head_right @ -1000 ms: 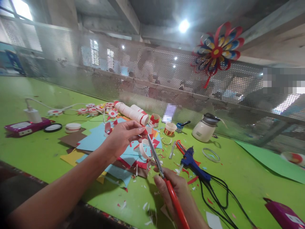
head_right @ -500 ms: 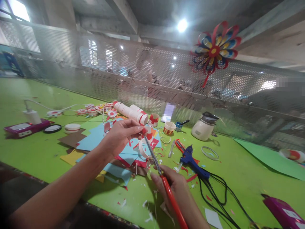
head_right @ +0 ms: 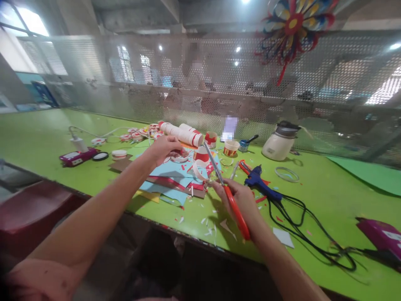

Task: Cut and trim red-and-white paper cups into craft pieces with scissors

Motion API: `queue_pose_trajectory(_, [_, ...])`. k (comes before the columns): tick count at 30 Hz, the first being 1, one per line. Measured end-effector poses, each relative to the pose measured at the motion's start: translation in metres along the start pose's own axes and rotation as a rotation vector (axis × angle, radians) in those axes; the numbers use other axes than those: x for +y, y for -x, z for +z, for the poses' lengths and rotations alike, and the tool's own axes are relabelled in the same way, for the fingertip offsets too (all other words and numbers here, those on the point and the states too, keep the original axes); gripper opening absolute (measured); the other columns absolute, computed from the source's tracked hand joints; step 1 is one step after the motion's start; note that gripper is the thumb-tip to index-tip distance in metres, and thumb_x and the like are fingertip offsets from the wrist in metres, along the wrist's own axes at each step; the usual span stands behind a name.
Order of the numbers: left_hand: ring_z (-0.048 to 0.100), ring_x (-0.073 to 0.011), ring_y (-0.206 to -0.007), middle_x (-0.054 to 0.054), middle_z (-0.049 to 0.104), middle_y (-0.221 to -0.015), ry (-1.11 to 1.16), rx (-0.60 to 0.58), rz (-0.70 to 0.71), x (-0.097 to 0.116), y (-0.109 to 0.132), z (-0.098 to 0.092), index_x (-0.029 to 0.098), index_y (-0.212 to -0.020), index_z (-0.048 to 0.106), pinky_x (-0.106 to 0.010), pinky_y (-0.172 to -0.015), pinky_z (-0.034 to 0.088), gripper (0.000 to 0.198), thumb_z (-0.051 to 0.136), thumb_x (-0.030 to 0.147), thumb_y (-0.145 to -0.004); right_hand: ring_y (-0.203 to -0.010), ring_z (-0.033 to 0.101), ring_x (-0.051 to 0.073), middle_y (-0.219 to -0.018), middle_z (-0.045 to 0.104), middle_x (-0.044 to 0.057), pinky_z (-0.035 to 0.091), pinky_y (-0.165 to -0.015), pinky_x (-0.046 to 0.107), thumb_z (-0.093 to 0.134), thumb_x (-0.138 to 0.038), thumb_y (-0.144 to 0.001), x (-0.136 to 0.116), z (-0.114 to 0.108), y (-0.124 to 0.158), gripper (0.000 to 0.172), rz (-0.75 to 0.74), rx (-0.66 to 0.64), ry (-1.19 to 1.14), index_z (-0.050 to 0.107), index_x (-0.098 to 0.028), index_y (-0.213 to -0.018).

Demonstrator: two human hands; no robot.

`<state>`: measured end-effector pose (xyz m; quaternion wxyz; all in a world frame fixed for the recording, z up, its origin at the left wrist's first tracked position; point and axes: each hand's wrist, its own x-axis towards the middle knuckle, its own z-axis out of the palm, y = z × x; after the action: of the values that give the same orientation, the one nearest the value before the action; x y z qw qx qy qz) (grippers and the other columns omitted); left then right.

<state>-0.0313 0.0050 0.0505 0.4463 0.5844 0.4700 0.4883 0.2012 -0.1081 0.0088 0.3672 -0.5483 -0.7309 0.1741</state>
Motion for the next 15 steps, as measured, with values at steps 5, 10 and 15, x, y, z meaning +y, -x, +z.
queue_pose_trajectory(5, [0.049, -0.0085, -0.045, -0.001, 0.055, -0.046, -0.288, 0.059, -0.078, -0.021, 0.003, -0.014, 0.014, -0.051, 0.048, -0.022, -0.048, 0.039, 0.019, 0.065, 0.016, -0.060, -0.041, 0.051, 0.013, -0.056, 0.063, 0.001, 0.040, -0.042, 0.024, 0.045, -0.052, -0.086, -0.002, 0.001, 0.002, 0.045, -0.049, 0.027, 0.013, 0.069, -0.015, -0.094])
queue_pose_trajectory(10, [0.051, -0.0076, -0.048, -0.001, 0.058, -0.050, -0.419, 0.026, -0.099, -0.041, 0.009, -0.021, 0.013, -0.056, 0.056, -0.020, -0.049, 0.040, 0.011, 0.065, 0.015, -0.060, -0.049, 0.056, 0.015, -0.064, 0.067, 0.005, 0.042, -0.049, 0.026, 0.049, -0.053, -0.083, 0.000, 0.005, 0.000, 0.046, -0.102, 0.054, 0.064, 0.072, -0.013, -0.089])
queue_pose_trajectory(15, [0.051, -0.0084, -0.048, 0.001, 0.056, -0.045, -0.598, -0.013, -0.106, -0.048, 0.009, -0.020, 0.013, -0.057, 0.059, -0.020, -0.050, 0.042, 0.010, 0.067, 0.016, -0.060, -0.055, 0.059, 0.019, -0.066, 0.070, 0.007, 0.042, -0.053, 0.027, 0.049, -0.053, -0.083, 0.006, 0.008, -0.002, 0.047, -0.150, 0.085, 0.112, 0.073, -0.013, -0.090])
